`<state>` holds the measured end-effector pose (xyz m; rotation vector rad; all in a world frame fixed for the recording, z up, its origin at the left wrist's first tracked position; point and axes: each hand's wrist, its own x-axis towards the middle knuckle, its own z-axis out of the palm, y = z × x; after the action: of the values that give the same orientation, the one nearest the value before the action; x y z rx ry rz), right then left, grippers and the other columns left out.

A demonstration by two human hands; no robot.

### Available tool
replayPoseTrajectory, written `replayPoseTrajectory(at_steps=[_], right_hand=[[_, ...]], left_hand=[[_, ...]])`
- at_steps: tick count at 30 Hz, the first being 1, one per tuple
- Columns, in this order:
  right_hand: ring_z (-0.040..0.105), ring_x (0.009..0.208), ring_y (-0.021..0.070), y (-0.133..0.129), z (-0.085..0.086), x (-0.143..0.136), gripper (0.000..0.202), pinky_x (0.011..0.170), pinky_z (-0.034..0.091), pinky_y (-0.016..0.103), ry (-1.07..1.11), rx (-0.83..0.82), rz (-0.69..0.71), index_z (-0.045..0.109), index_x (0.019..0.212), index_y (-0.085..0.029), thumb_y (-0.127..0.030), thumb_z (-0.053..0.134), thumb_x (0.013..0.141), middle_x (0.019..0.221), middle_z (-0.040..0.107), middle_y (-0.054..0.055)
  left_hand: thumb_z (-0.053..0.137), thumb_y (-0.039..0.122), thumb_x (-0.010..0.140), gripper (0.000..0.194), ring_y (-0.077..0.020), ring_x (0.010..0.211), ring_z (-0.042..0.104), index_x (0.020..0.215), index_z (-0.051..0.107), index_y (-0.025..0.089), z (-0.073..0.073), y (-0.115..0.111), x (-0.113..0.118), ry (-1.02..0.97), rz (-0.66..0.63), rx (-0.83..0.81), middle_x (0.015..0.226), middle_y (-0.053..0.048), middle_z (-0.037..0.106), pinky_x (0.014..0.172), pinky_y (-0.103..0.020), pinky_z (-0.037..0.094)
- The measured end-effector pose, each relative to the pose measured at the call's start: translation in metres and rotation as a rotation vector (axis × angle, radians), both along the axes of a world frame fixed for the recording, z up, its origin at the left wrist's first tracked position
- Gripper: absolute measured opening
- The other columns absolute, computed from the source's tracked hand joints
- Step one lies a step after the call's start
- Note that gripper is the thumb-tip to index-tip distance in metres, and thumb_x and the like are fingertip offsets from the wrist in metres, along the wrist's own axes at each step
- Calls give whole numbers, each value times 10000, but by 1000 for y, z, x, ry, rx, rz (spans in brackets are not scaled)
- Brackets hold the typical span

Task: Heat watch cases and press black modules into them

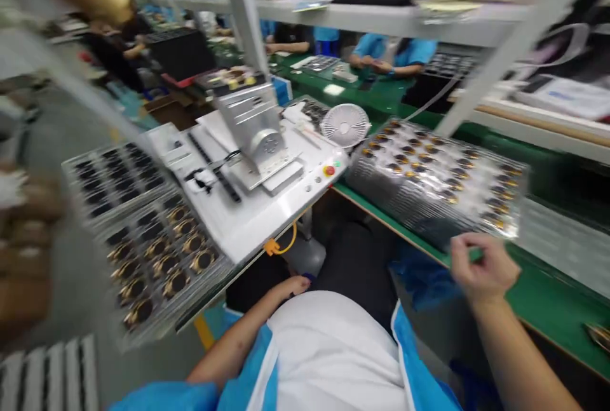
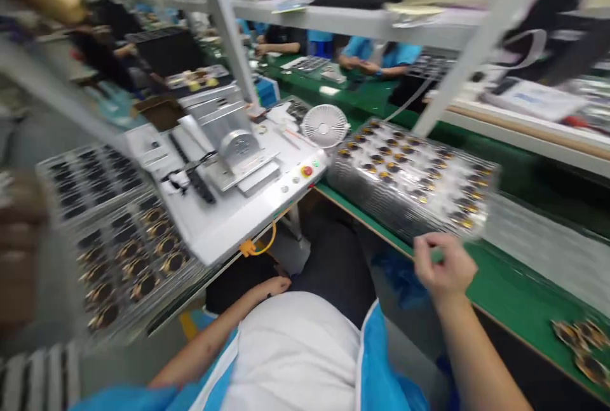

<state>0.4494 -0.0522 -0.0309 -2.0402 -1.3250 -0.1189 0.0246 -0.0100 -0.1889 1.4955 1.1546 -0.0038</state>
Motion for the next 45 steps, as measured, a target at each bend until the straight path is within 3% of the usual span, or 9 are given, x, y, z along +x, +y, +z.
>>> replayPoseTrajectory(at_steps=[5,9,15,25,31,35,39,42,45], right_hand=[[748,843,242,54,-91,-172,251,823,638,405,126,-543,775,698,922,-261,-460,588,1028,924,765,68],[738,927,190,69,-143,-250,236,869,632,394,84,-917,1143,728,1104,-170,-394,699,1037,1062,760,53],[740,1001,212,80,-159,-255,239,909,633,421,70,-1084,1208,726,1148,-168,-381,686,1047,1137,755,68],[736,939,196,74,-163,-240,240,888,632,412,172,-996,1070,727,1098,-156,-386,671,1056,1060,757,52],[735,976,205,74,-163,-243,251,897,633,421,211,-983,1055,723,1142,-159,-389,679,1050,1123,753,66],[739,986,210,78,-163,-249,250,915,629,433,200,-990,1068,725,1132,-156,-387,681,1049,1111,756,65],[735,1039,225,82,-164,-256,257,937,627,450,180,-1006,1085,722,1172,-159,-378,698,1039,1172,750,76],[735,1061,233,86,-163,-261,260,951,625,461,159,-1021,1093,721,1185,-158,-369,706,1034,1191,748,80],[730,1086,239,87,-159,-261,263,967,621,469,144,-1011,1089,720,1198,-162,-366,707,1033,1220,743,85]], left_hand=[[667,433,1001,384,-248,1152,696,1298,666,190,17,-19,-30,-33,45,-40,1334,-99,688,985,-463,622],[674,429,998,402,-245,1158,697,1317,653,186,30,-39,-60,5,129,13,1336,-108,687,995,-479,617],[668,428,1000,417,-254,1189,688,1337,642,183,38,-58,-70,128,211,115,1353,-115,680,1019,-501,606],[678,420,996,414,-248,1157,698,1328,644,175,21,-1,-37,280,30,79,1335,-111,685,984,-481,622],[679,421,995,406,-249,1164,696,1316,650,175,42,5,-29,294,-46,82,1337,-109,684,991,-485,621],[717,350,968,249,-239,1094,751,1154,747,188,97,-19,-35,164,-81,147,1202,-82,784,985,-417,614],[766,422,915,302,-219,1130,782,1198,778,318,210,-26,-57,-40,-117,293,1227,-5,829,1030,-322,573],[734,421,942,238,-214,1024,790,1103,788,254,312,12,-67,-165,48,829,1099,-56,844,963,-355,590],[694,366,954,217,-243,1127,746,1108,729,217,394,88,-63,-78,232,1296,1182,-100,807,1038,-441,567]])
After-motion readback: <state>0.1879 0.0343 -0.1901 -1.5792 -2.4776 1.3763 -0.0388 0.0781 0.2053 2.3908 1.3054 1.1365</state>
